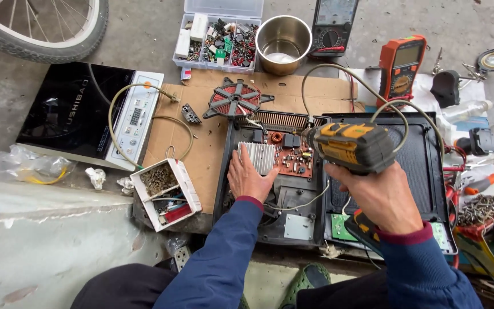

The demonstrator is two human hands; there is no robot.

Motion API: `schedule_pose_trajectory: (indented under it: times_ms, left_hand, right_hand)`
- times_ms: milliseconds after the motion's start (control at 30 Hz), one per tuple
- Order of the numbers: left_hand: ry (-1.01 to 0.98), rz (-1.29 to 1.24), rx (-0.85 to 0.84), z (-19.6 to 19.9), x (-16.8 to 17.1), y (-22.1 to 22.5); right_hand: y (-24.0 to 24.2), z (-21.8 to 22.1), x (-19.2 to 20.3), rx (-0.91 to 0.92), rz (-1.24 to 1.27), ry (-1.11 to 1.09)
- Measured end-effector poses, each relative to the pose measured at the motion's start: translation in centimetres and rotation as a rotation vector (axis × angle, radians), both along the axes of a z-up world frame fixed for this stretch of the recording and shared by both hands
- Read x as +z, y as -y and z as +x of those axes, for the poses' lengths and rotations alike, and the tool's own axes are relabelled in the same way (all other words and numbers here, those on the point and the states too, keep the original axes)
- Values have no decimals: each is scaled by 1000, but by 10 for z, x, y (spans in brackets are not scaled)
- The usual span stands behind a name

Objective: The person is disassembling an induction cooker using a power drill to inspect the internal PCB and components.

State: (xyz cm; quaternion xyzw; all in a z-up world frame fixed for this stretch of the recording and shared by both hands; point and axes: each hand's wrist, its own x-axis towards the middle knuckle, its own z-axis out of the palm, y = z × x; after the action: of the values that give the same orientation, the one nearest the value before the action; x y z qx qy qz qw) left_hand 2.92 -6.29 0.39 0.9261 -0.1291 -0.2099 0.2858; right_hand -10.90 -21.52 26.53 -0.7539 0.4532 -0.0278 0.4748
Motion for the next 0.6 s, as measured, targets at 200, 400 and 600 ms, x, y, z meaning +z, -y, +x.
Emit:
schedule_pose_trajectory:
  times_ms: [200, 400, 600]
  left_hand:
    - [131, 65, 39, 12, -17, 23]
    - [285, 28, 94, 15, -19, 30]
    - [295, -17, 114, 16, -15, 33]
  right_hand:
    - [-3, 23, -5, -12, 1, -99]
    - [-5, 35, -11, 21, 0, -81]
    - [1, 33, -15, 15, -5, 8]
